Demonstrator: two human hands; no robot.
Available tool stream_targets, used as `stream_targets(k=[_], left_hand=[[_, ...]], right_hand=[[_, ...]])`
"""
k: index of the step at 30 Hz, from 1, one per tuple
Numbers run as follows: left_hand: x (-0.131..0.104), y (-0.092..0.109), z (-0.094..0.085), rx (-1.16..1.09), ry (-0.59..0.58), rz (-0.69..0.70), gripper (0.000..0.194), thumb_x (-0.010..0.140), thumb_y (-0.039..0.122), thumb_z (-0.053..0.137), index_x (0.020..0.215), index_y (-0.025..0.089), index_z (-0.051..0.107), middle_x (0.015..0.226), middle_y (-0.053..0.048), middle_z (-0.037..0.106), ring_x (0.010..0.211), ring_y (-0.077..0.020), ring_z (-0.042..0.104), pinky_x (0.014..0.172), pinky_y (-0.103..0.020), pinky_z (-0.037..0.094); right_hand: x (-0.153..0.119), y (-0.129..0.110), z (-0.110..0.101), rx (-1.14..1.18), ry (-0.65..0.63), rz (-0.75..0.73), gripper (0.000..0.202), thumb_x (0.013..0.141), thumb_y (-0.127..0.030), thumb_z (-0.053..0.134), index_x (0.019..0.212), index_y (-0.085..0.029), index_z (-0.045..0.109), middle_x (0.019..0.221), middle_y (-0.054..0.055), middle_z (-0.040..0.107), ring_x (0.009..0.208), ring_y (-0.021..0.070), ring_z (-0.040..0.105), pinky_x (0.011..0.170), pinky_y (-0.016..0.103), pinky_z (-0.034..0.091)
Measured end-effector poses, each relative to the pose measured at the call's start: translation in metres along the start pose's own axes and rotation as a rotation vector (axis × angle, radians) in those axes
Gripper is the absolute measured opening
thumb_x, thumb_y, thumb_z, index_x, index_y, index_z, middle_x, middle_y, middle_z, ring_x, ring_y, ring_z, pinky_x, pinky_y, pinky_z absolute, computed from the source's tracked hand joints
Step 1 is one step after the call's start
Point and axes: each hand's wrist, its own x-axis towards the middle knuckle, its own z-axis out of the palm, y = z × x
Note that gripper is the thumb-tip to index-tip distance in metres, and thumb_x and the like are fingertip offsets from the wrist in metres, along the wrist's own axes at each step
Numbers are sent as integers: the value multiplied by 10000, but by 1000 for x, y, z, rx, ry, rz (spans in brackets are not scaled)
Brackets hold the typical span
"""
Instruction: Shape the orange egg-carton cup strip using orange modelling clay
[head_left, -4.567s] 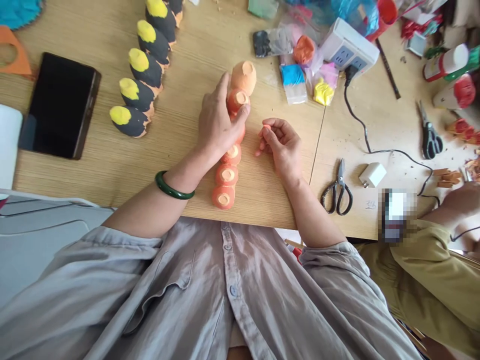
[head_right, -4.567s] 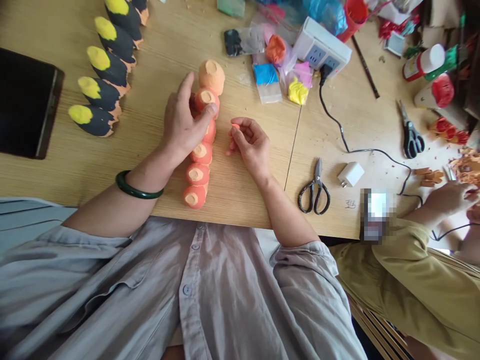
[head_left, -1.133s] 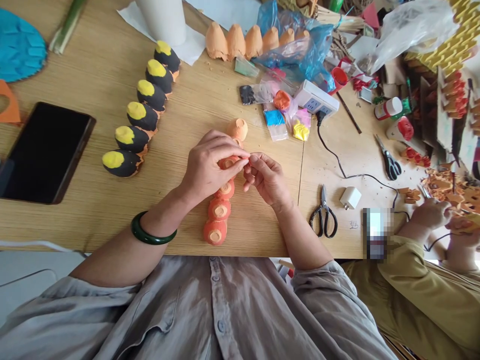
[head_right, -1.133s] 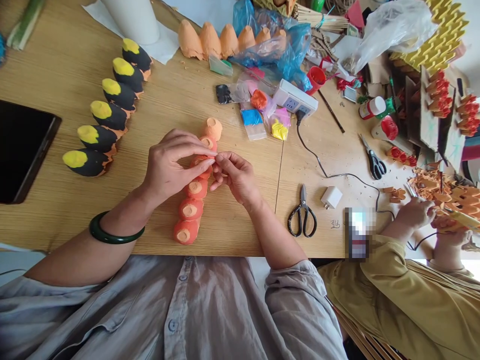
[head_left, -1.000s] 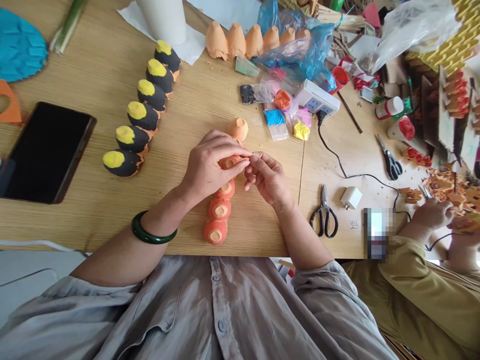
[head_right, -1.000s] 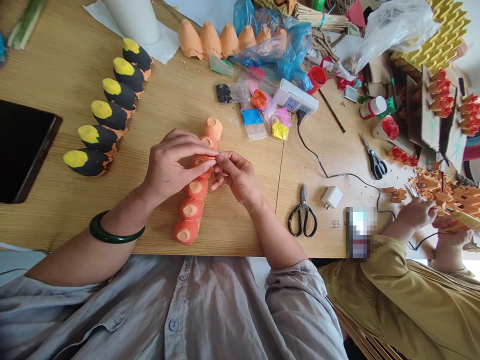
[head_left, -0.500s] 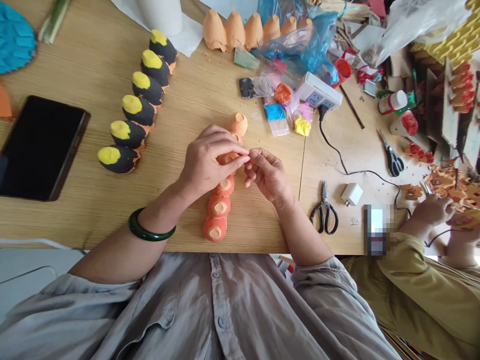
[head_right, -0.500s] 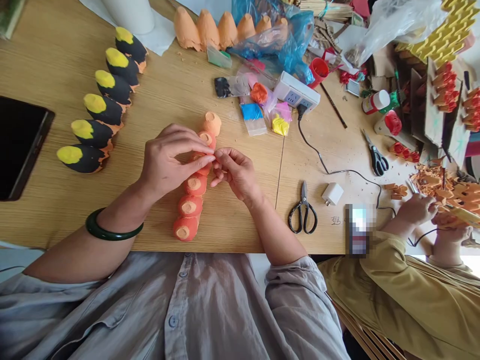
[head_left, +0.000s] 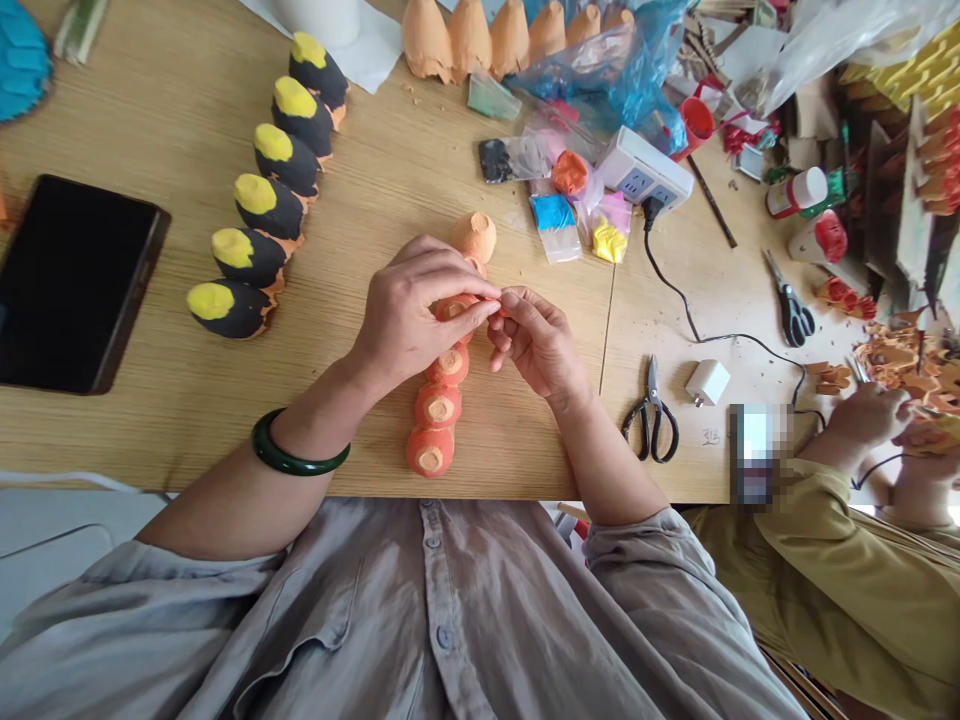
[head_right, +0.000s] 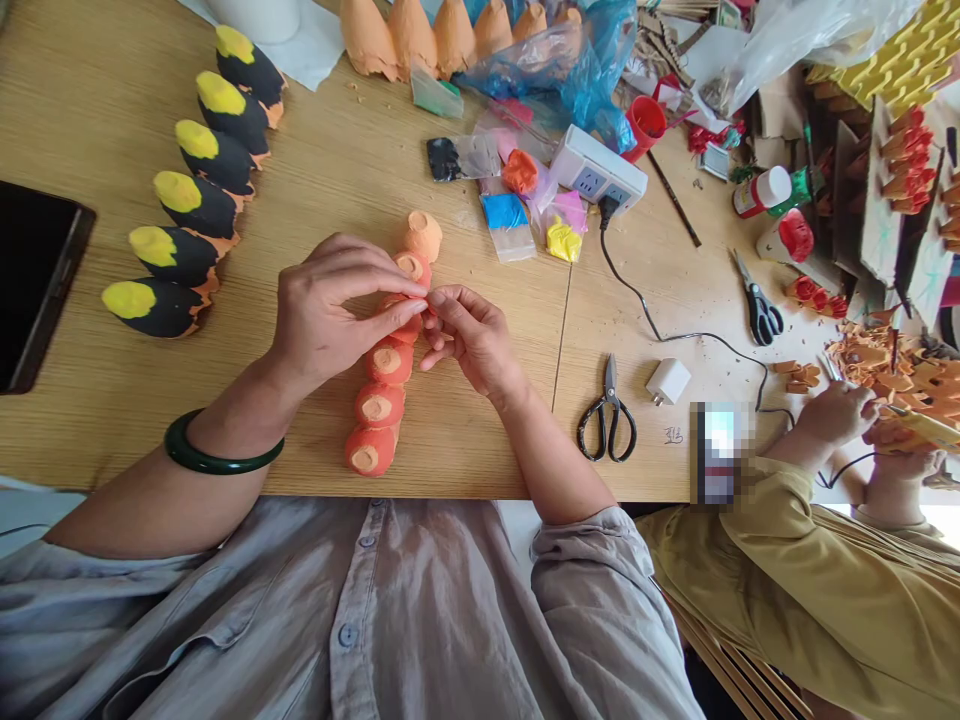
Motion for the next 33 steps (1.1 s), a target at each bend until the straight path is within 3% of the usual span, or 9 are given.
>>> stream_targets(k=[6, 12, 16, 20, 24, 26, 31, 33], left_hand=[[0, 2, -5, -23, -72, -102, 118, 1114, 317, 861, 1184, 404, 900, 1049, -21, 890, 1058, -297, 818, 917, -552, 699], [1, 6, -8, 30, -165, -229, 141, 1114, 322, 788, 1109, 421, 888, 1074, -15, 898, 1107, -312, 832, 976, -571, 691], [1, 5, -7, 54, -64, -250, 141, 1137, 310, 777, 1083, 392, 879, 1057, 19, 899, 1036, -271, 828, 987, -529, 670], [1, -2, -6, 45, 35, -281, 121, 1158, 347, 802, 1110, 375, 909, 1017, 28, 904, 929, -229, 813, 918, -461, 668], [-6, -23, 1, -10, 144, -253, 183, 1118, 531, 860, 1071, 371, 934, 931, 10, 892, 798, -223, 770, 738, -444, 649], [-12, -37, 6, -104, 153, -299, 226, 1091, 618, 890, 1104, 397, 936, 974, 1, 891, 827, -231, 778, 731, -465, 647], [-25, -76, 13, -226, 136, -407, 614, 1060, 905, 810, 1125, 298, 878, 950, -1, 827, 825, -176, 676, 779, -481, 622], [-29, -98, 13, -236, 134, -440, 690, 1084, 940, 740, 1115, 256, 818, 953, 22, 780, 853, -131, 615, 790, -445, 604]], right_hand=[[1, -1, -1, -40, -3, 16, 594, 834, -668, 1095, 911, -223, 709, 760, -90, 658, 548, 60, 536, 523, 211, 663], [0, 1, 0, -128, 54, -67, 595, 813, -703, 1091, 944, -241, 741, 798, -64, 688, 631, 96, 607, 573, 232, 678], [2, 0, -2, -250, 172, -180, 581, 815, -704, 1089, 923, -242, 753, 808, -50, 680, 652, 103, 579, 590, 238, 670], [6, 0, -9, -230, 248, -172, 548, 876, -711, 1036, 993, -251, 761, 785, -65, 633, 622, 102, 514, 554, 240, 619], [11, 7, -9, -246, 286, -218, 497, 964, -717, 950, 989, -260, 756, 737, -65, 562, 599, 115, 439, 524, 262, 544], [13, 11, -7, -261, 306, -253, 466, 977, -695, 952, 972, -274, 753, 758, -53, 558, 619, 127, 430, 522, 276, 517], [20, 21, -9, -240, 281, -219, 480, 842, -607, 1088, 946, -334, 707, 771, -49, 583, 720, 168, 445, 592, 329, 491], [24, 25, -11, -271, 291, -199, 507, 812, -623, 1089, 967, -355, 688, 790, -46, 610, 804, 190, 495, 672, 355, 491]])
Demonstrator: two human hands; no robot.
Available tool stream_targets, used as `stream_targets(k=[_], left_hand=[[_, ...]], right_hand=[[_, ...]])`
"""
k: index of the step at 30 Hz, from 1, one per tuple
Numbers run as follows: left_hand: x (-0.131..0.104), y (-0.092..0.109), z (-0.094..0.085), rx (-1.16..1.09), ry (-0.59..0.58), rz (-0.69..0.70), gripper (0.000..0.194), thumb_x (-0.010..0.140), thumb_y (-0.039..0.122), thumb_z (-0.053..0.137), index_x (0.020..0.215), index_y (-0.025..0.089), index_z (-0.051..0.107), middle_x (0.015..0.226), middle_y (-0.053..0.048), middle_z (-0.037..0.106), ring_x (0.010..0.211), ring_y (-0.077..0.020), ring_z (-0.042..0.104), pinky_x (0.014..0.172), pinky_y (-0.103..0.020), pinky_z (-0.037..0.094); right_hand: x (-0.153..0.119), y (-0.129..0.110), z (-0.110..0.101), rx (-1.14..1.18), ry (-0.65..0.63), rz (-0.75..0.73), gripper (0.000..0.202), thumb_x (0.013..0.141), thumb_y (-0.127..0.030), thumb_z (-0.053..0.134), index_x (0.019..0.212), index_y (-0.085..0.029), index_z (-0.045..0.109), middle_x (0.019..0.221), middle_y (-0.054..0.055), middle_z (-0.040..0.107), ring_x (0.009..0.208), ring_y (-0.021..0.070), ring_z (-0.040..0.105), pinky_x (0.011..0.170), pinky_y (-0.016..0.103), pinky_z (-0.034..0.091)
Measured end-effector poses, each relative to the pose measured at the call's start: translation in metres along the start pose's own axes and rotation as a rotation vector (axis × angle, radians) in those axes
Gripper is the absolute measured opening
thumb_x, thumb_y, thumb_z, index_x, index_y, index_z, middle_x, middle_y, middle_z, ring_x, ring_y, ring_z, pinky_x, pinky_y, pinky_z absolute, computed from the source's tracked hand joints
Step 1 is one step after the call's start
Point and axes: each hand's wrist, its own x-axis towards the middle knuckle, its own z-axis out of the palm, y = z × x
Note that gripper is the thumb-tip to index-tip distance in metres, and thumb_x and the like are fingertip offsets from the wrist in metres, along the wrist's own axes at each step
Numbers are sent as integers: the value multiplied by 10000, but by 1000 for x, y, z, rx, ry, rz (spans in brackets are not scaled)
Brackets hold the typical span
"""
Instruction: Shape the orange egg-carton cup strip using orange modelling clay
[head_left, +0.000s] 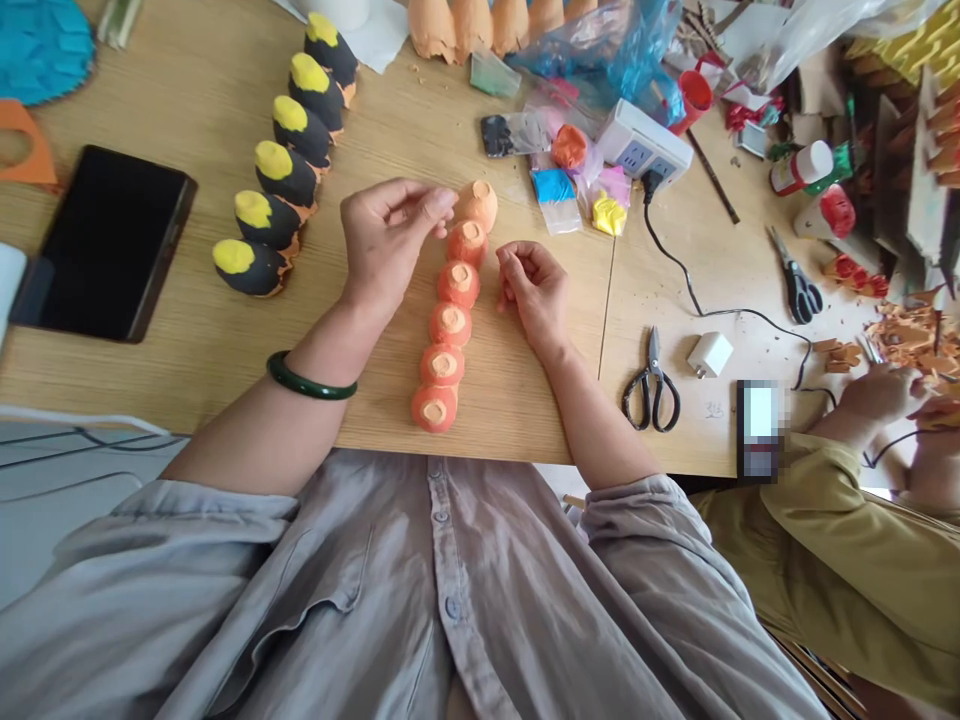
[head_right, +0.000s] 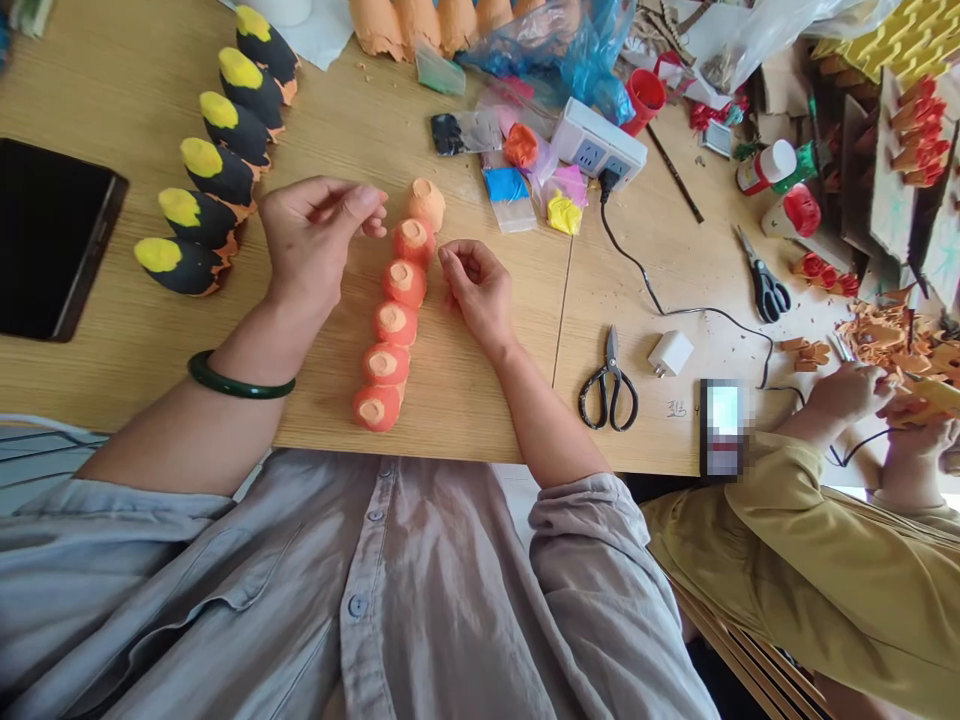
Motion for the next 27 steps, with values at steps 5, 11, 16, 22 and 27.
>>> stream_targets(k=[5, 11, 16, 22, 27], left_hand=[[19, -50, -19, -145, -145, -127, 865, 1018, 1074, 636, 1114, 214, 610, 896, 71, 527, 880, -73, 380, 846, -381, 560], [18, -29, -23, -224, -59, -263, 913, 1011, 1109, 498, 1128, 205, 540, 919, 76, 476, 1018, -95, 328, 1085, -431, 493], [16, -6, -17, -173, -101, -260, 960, 933, 1153, 442, 1114, 214, 528, 873, 78, 458, 991, -110, 300, 1065, -424, 486], [38, -31, -27, -80, -329, -45, 898, 1026, 1104, 321, 1070, 215, 434, 882, 52, 345, 904, -134, 223, 908, -354, 464], [42, -28, -33, -96, -399, 130, 921, 1016, 1099, 123, 917, 191, 242, 856, -20, 135, 827, -174, 167, 639, -324, 351]], right_hand=[[8, 9, 1, -53, -36, 7, 519, 834, -658, 1058, 981, -332, 681, 734, -100, 584, 799, 154, 444, 739, 366, 377], [21, 18, -2, 71, -58, -32, 224, 1141, -438, 853, 1098, -284, 696, 719, -138, 533, 783, 108, 391, 770, 338, 337], [28, 21, -2, -14, -73, -77, 326, 1104, -475, 906, 1028, -260, 672, 730, -135, 541, 715, 75, 393, 680, 279, 361], [32, 14, 8, -217, -28, -154, 263, 1259, -257, 658, 1000, -214, 644, 717, -132, 499, 548, 31, 358, 485, 197, 334], [30, 7, 14, -214, 17, -133, 308, 1290, -206, 556, 990, -243, 620, 702, -137, 470, 563, 36, 395, 468, 134, 325]])
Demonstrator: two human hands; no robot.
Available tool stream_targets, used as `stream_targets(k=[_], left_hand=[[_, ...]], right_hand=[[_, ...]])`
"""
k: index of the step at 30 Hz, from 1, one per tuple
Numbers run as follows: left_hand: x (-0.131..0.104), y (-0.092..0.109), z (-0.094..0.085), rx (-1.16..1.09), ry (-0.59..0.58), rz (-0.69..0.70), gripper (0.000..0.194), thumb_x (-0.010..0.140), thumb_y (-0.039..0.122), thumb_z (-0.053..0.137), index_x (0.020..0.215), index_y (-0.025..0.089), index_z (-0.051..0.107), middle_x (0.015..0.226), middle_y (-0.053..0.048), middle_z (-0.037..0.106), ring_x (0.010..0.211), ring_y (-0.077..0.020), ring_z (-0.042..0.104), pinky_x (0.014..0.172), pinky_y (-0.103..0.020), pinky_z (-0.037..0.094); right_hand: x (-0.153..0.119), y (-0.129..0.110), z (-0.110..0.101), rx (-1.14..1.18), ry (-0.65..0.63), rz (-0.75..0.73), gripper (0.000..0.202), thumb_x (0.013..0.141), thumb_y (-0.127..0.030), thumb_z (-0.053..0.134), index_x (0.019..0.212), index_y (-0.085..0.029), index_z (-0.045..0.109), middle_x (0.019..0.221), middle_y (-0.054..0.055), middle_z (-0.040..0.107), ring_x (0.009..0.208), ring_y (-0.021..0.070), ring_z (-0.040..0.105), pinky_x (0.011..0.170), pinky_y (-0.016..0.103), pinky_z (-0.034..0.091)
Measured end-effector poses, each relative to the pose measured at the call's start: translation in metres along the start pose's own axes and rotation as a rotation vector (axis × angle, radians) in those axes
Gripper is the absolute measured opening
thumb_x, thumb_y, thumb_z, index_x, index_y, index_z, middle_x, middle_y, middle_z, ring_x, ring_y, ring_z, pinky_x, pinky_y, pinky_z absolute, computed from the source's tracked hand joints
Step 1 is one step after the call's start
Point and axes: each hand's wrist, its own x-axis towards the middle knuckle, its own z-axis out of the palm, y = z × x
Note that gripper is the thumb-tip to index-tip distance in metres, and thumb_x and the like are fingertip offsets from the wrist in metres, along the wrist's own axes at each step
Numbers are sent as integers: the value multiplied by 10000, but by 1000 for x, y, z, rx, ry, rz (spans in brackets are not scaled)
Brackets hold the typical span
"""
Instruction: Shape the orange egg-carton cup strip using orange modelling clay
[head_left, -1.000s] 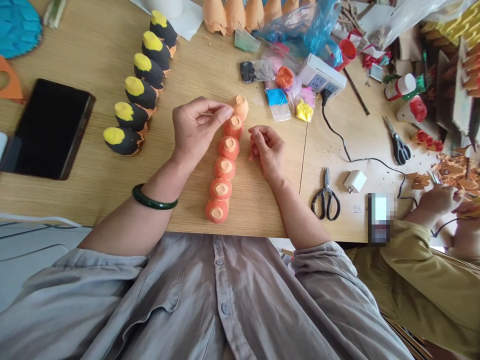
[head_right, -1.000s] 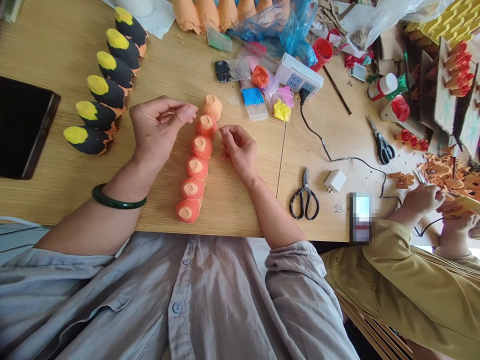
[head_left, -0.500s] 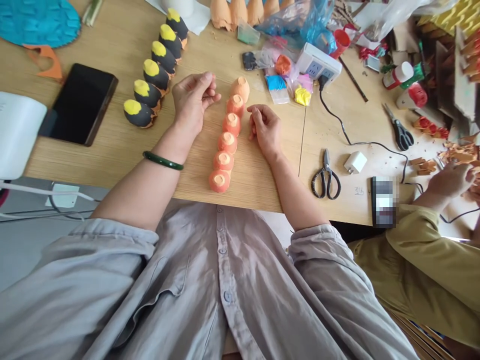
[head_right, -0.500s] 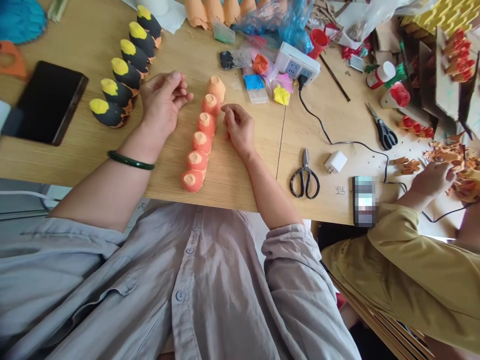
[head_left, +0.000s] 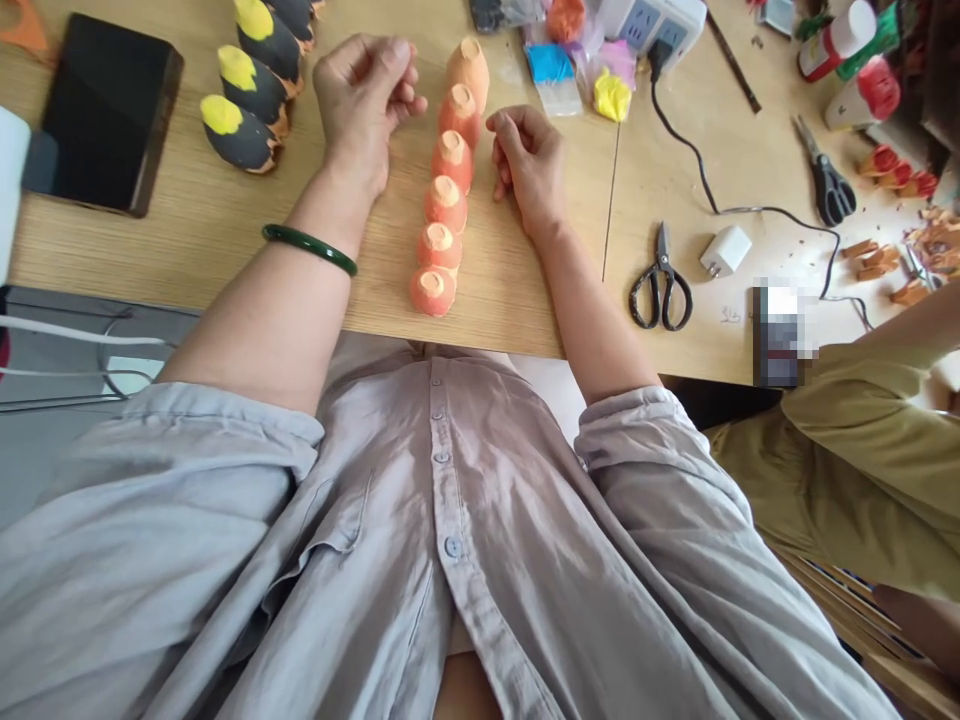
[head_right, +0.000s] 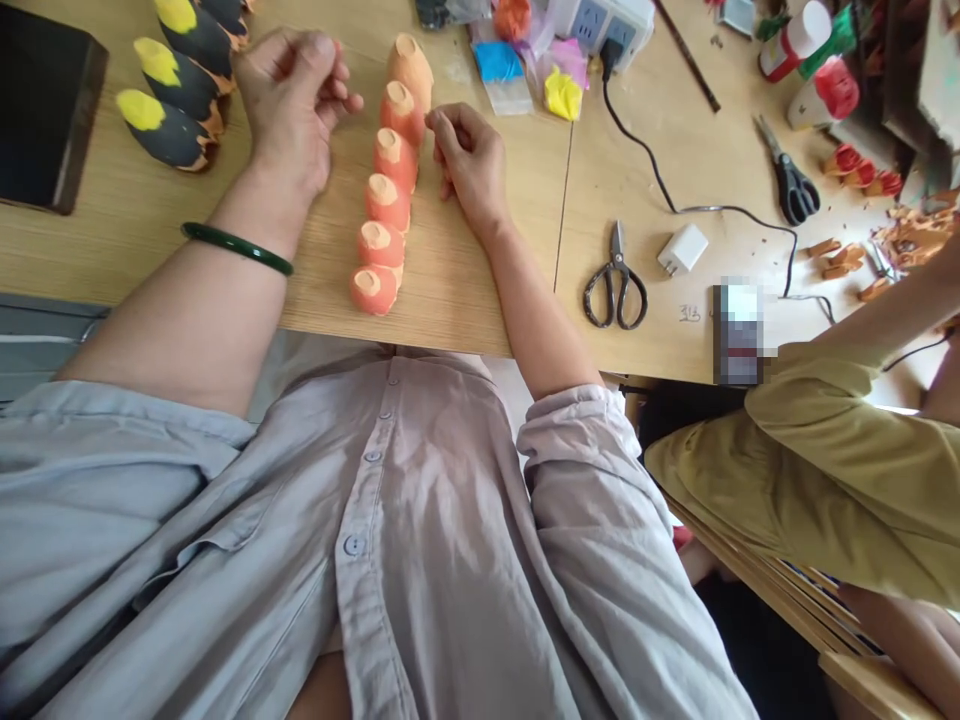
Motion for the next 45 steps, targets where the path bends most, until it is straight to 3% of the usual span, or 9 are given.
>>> stream_targets(k=[4, 10, 17, 22, 30, 35, 39, 42, 45], left_hand=[[1, 3, -2, -22, -56, -50, 865, 1170, 968, 306, 921, 152, 163, 902, -58, 50, 854, -162, 175, 679, -265, 372], [8, -13, 5, -68, 63, -199, 1006, 915, 1186, 364, 953, 183, 298, 847, 31, 216, 867, -117, 212, 863, -295, 469], [10, 24, 23, -117, -29, -121, 1048, 895, 1217, 376, 967, 172, 376, 863, 58, 354, 981, -101, 289, 1018, -396, 418], [16, 37, 39, -149, 48, -194, 1087, 827, 1247, 335, 938, 167, 283, 887, 47, 281, 958, -85, 279, 989, -356, 407], [32, 3, 35, -110, 84, -234, 1063, 767, 1194, 151, 934, 147, 211, 901, 57, 248, 998, -30, 322, 1041, -331, 401], [53, -5, 44, -187, 378, -323, 1023, 819, 1219, 404, 878, 204, 303, 826, 83, 342, 948, -49, 453, 981, -329, 438], [81, -9, 55, -285, 648, -499, 628, 1279, 697, 606, 862, 266, 422, 769, 82, 447, 820, -96, 486, 910, -327, 467], [98, -15, 56, -302, 711, -564, 444, 1360, 202, 413, 924, 245, 479, 786, 92, 516, 824, -68, 487, 943, -306, 448], [111, -27, 56, -272, 720, -542, 465, 1353, 174, 341, 920, 240, 499, 817, 64, 580, 908, -66, 568, 932, -312, 452]], right_hand=[[0, -3, 0, -21, 28, 62, 366, 1279, -133, 499, 942, -227, 610, 652, -147, 438, 518, 20, 355, 468, 153, 272], [6, 2, -3, -3, 76, 94, 361, 1311, -68, 392, 1037, -174, 601, 609, -196, 381, 557, 6, 251, 533, 236, 262], [-6, 5, -15, -44, 74, -105, 480, 999, -669, 943, 909, -282, 674, 707, -95, 538, 586, 111, 421, 487, 283, 440], [-4, 6, -15, -72, 138, -76, 412, 1049, -600, 913, 894, -276, 711, 743, -60, 562, 585, 124, 440, 486, 270, 455], [-5, 9, -14, -36, 180, -89, 404, 1045, -572, 920, 888, -258, 719, 721, -53, 576, 568, 113, 424, 452, 232, 429], [-4, 9, -11, -17, 222, -116, 378, 1065, -499, 893, 860, -242, 706, 659, -69, 553, 495, 90, 400, 402, 219, 402], [-2, 7, -10, -24, 250, -99, 418, 1037, -517, 929, 842, -238, 686, 634, -79, 542, 466, 79, 407, 377, 213, 412], [-3, 7, -11, -14, 260, -104, 436, 1006, -553, 945, 843, -232, 698, 625, -79, 553, 456, 77, 406, 363, 213, 420], [-4, 9, -11, 8, 287, -115, 430, 971, -558, 956, 847, -225, 714, 618, -79, 560, 447, 73, 406, 356, 209, 428]])
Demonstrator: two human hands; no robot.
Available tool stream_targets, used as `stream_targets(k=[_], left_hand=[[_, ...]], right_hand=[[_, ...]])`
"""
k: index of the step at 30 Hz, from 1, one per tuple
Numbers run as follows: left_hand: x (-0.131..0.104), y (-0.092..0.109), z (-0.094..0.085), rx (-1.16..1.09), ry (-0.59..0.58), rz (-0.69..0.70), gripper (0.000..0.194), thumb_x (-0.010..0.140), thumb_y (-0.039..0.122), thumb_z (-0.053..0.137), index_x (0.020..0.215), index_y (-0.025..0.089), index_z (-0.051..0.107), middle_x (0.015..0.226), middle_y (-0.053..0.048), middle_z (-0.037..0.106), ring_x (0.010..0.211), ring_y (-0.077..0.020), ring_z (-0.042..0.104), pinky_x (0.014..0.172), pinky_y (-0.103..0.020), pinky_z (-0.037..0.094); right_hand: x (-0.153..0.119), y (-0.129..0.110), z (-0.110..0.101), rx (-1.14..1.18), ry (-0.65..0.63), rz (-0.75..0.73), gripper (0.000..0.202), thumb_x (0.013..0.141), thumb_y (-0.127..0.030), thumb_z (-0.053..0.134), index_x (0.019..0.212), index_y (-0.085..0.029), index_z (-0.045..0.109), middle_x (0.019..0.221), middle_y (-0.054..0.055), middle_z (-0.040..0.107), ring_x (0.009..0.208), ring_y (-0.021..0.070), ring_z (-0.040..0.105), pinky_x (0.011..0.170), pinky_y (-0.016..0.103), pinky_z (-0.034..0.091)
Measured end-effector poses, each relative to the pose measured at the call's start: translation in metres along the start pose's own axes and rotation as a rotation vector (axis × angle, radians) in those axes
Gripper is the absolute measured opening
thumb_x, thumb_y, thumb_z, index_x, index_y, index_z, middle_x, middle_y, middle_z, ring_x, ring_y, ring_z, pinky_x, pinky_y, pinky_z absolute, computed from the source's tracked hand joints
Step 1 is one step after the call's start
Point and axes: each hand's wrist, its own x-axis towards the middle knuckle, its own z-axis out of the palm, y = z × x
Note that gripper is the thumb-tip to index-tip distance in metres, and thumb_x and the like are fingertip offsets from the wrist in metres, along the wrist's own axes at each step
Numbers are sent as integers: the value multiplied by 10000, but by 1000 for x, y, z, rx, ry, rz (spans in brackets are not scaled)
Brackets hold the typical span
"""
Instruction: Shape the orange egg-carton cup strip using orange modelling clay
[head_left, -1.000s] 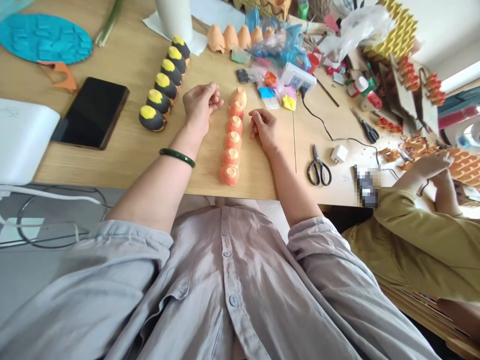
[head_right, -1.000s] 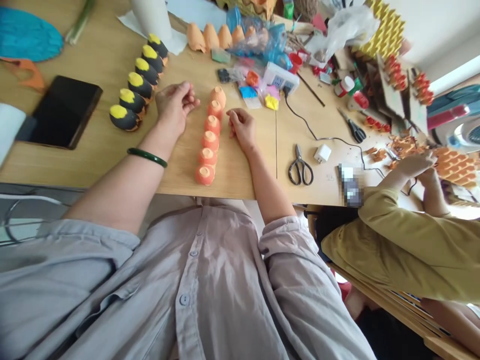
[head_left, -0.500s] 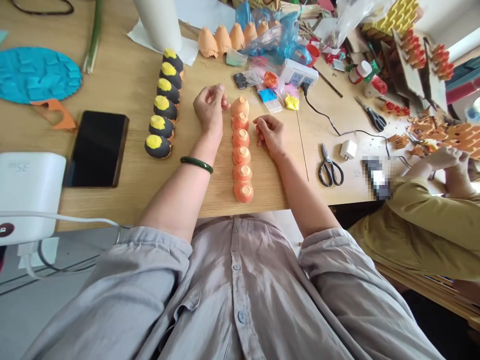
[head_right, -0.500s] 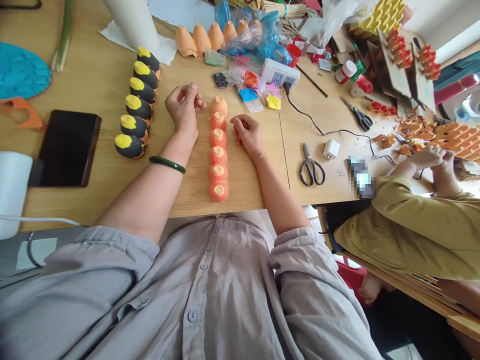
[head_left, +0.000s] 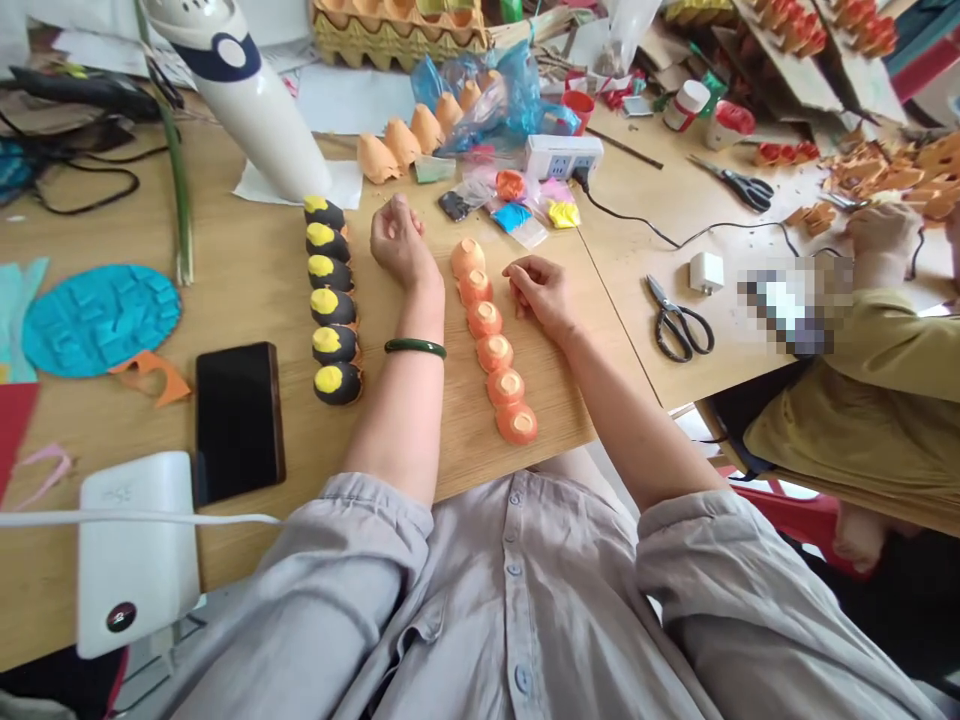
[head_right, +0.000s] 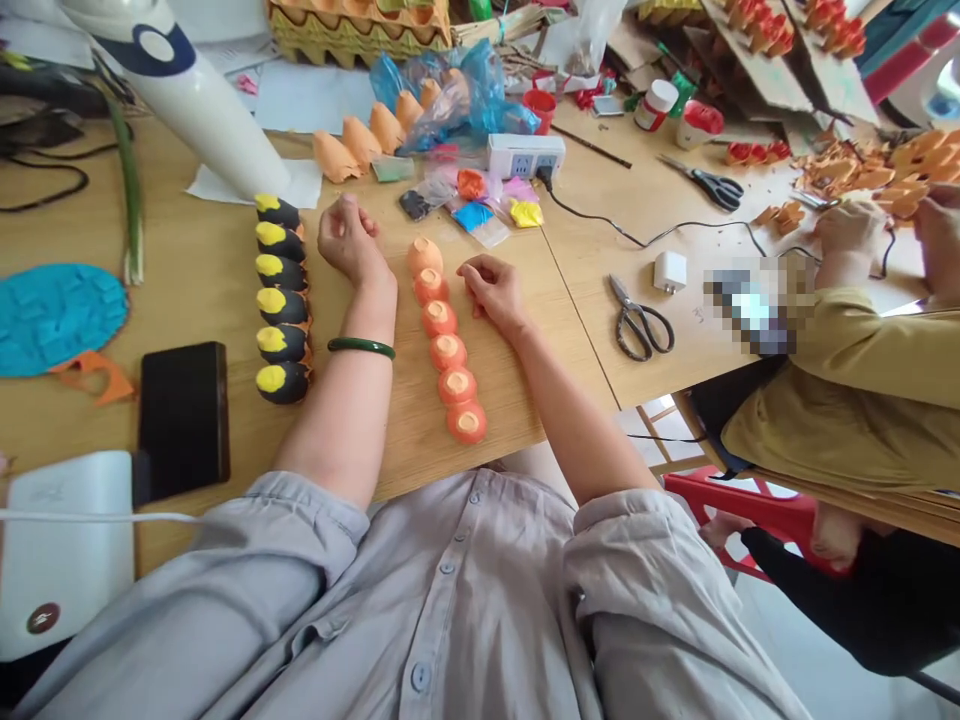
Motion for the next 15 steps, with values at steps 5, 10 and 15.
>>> stream_targets(k=[5, 10, 15], left_hand=[[20, -15, 14, 111, -8, 42, 533, 1345, 311, 384, 836, 235, 525, 881, 21, 679, 1126, -106, 686, 950, -352, 466], [25, -22, 10, 99, -141, 31, 528, 1351, 380, 340, 875, 238, 521, 885, 19, 618, 1156, -105, 651, 980, -335, 453], [18, -13, 9, 20, -111, -8, 399, 1366, 268, 312, 1028, 233, 521, 877, 44, 548, 932, -94, 520, 925, -300, 426]], right_hand=[[1, 4, 1, -12, 42, -31, 410, 976, -532, 959, 855, -219, 724, 624, -70, 587, 432, 70, 418, 352, 206, 435], [5, 5, 6, -21, 66, -22, 310, 1059, -339, 883, 837, -212, 707, 617, -75, 595, 399, 55, 429, 334, 188, 395], [12, 5, 14, -49, 89, -31, 291, 1101, -164, 801, 840, -207, 681, 630, -85, 597, 385, 42, 452, 336, 165, 359]])
